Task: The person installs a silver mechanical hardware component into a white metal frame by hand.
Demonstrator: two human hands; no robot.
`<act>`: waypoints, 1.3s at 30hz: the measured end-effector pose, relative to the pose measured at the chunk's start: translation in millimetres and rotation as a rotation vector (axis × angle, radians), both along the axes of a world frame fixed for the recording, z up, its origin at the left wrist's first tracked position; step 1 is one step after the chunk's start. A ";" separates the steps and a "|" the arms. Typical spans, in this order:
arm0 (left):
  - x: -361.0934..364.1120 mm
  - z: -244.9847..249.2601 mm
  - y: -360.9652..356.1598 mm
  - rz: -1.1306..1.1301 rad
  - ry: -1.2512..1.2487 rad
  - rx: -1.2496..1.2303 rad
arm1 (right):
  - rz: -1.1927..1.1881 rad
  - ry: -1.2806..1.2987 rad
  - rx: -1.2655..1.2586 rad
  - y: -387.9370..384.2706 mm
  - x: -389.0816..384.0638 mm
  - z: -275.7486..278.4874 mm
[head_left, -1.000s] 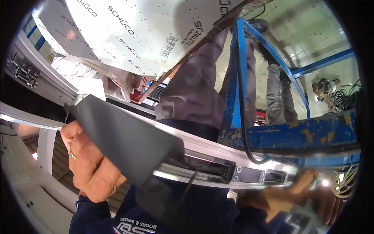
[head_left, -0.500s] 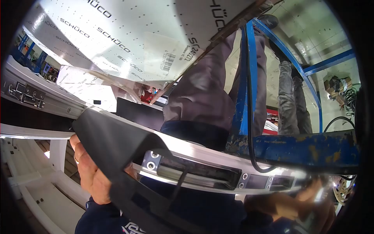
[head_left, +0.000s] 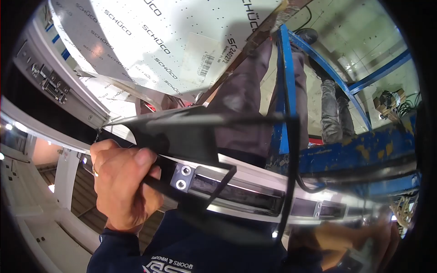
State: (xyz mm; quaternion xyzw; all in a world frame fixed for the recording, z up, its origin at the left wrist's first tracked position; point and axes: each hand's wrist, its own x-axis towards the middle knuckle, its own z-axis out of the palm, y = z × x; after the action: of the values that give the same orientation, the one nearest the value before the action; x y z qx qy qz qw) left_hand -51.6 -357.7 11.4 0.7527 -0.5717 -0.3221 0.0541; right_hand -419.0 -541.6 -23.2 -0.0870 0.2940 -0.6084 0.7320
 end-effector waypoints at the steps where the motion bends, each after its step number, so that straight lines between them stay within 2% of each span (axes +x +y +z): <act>1: 1.7 -1.7 3.7 -0.020 0.020 -0.038 | -0.012 -0.030 -0.016 0.5 0.7 0.7; 4: -6.1 -9.7 -10.7 -0.040 0.036 -0.070 | -0.185 -0.191 -0.106 0.9 11.3 -1.4; 6: -6.5 -12.0 -21.7 -0.199 0.075 -0.096 | -0.641 -0.336 -0.398 -6.2 39.9 -19.5; 8: -24.7 -0.6 -35.6 -0.257 0.134 -0.061 | -0.405 -0.327 -0.330 14.3 20.9 -21.2; 11: -48.0 7.5 -43.1 -0.388 0.226 -0.005 | -0.240 -0.264 0.001 20.2 1.9 21.2; 14: -65.3 4.7 -32.4 -0.471 0.300 -0.010 | 0.092 -0.191 0.075 19.7 -27.1 31.8; 16: -72.2 3.6 -28.6 -0.482 0.337 0.014 | 0.079 -0.182 0.165 15.1 -34.5 39.0; 19: -76.8 0.2 -28.5 -0.486 0.332 0.002 | 0.281 -0.111 0.164 -4.6 -49.0 25.9; 25: -76.6 -0.2 -33.8 -0.468 0.344 0.036 | 0.429 0.183 0.136 -15.6 -24.1 40.8; 28: -74.9 0.1 -35.7 -0.443 0.310 0.012 | 0.599 0.268 0.198 -21.8 -34.2 44.0; 33: -76.0 1.7 -37.9 -0.483 0.344 0.070 | 0.721 0.307 0.085 -25.7 -30.3 40.2; 39: -71.0 6.3 -40.0 -0.485 0.410 0.118 | 0.558 0.360 0.128 -16.3 -19.9 49.9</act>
State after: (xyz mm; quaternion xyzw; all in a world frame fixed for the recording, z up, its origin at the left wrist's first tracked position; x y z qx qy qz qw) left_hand -122.5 -397.8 17.6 0.5157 -0.6920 -0.5030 0.0461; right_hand -438.9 -557.9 26.7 -0.2238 0.4212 -0.3398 0.8106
